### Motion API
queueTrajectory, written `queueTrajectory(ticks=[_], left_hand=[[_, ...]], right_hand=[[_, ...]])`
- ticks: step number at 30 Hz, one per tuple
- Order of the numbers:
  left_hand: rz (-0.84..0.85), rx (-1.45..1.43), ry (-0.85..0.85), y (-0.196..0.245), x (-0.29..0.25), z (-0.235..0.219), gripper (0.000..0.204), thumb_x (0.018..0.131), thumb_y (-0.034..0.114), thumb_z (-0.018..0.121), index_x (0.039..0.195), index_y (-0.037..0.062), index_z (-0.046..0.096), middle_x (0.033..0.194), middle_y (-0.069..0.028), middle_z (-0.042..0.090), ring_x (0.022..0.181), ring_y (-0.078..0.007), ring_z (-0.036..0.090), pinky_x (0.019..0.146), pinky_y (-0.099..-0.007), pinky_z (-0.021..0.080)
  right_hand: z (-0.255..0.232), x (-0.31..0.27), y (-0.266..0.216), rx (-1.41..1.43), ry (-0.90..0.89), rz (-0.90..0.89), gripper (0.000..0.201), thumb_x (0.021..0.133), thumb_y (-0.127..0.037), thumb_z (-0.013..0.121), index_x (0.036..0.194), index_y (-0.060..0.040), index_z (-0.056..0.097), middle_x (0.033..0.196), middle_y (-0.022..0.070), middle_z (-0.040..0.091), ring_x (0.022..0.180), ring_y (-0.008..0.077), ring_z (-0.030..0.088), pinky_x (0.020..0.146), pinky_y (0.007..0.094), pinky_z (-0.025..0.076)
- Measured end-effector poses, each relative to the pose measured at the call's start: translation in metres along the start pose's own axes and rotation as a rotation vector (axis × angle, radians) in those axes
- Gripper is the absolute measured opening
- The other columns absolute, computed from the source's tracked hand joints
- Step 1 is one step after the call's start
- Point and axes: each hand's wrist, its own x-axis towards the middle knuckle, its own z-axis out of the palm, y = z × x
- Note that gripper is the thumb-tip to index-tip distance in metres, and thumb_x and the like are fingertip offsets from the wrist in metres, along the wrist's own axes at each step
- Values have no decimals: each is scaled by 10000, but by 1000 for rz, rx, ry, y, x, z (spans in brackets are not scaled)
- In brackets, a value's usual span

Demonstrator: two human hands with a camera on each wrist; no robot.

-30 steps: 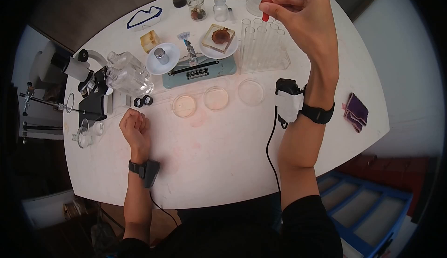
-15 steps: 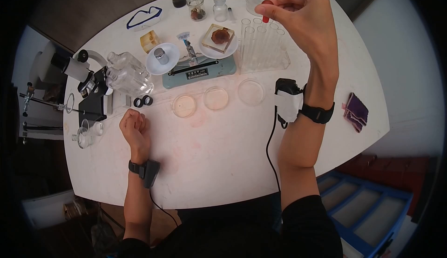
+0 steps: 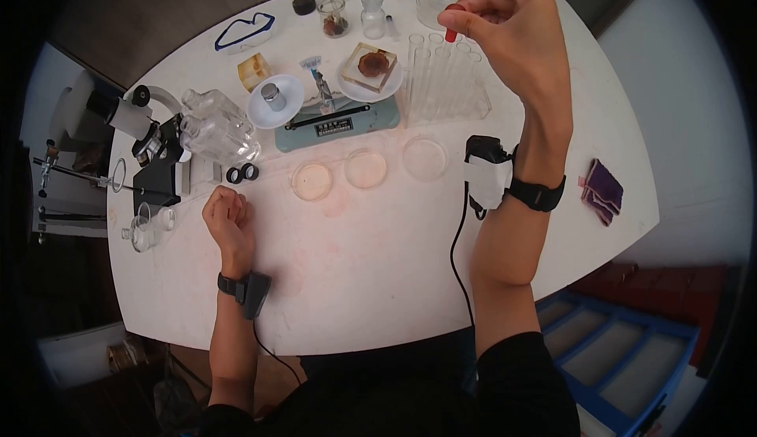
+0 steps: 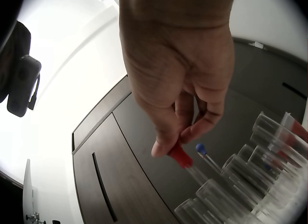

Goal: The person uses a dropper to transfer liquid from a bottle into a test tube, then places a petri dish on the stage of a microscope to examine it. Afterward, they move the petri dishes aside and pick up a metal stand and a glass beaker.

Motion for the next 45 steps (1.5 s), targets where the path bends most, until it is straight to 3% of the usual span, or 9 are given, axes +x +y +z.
queueTrajectory(ticks=[9,17,20,45], left_hand=[[-3,11,11,2,-1,2,182,844,12,404,670,58,430,553,47,292,466,-46,203,429,-238,149],[-17,48,24,4,-2,3,184,824,8,386,649,57,410,547,48,275,468,-49,189,435,-246,146],[-17,10,0,2,-1,0,230,865,48,477,641,54,424,552,44,311,482,-46,195,453,-248,156],[-17,3,9,3,-1,2,229,867,68,495,647,56,435,559,42,340,482,-44,205,452,-245,169]], right_hand=[[-2,-1,-2,-51,-2,-78,250,782,-37,759,989,32,637,796,100,717,759,121,667,694,241,525],[0,0,-3,58,-33,-44,217,815,32,696,1012,59,611,885,149,717,847,182,700,767,270,561],[1,0,-4,66,-39,-33,222,814,35,694,1017,63,608,887,153,716,857,187,703,786,276,561],[-2,0,-3,-36,-15,-52,328,737,-52,806,1015,34,654,804,101,721,744,130,685,698,227,543]])
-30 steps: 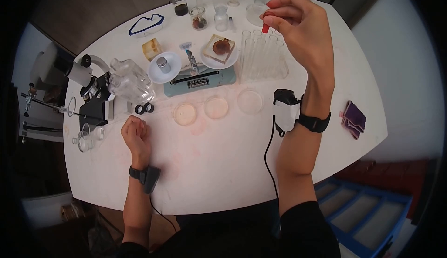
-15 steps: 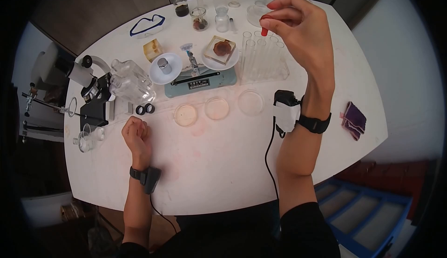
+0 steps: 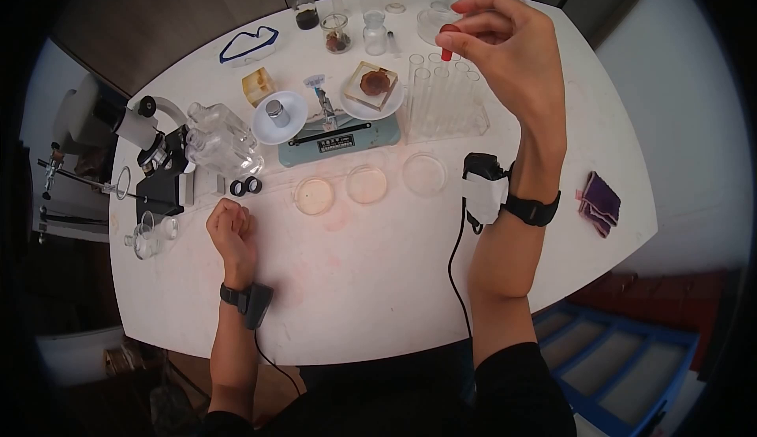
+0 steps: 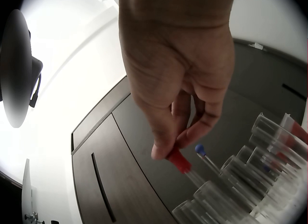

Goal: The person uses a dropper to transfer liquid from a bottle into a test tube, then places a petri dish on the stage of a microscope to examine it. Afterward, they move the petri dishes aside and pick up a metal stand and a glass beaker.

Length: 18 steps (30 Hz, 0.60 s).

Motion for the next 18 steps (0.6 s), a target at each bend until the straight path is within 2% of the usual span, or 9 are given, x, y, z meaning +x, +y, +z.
queueTrajectory(ticks=[8,18], left_hand=[[5,4,-10,-1,0,-2,224,864,62,498,648,56,439,561,42,335,481,-45,207,453,-245,167],[12,-5,2,-1,0,0,230,865,65,502,647,53,432,564,36,341,479,-47,210,452,-247,167]], right_hand=[[2,0,5,54,-7,-62,188,732,-48,811,877,14,708,760,76,693,679,117,669,665,216,535],[1,2,10,50,-42,-33,156,732,-54,814,780,6,679,711,64,673,638,109,650,611,214,509]])
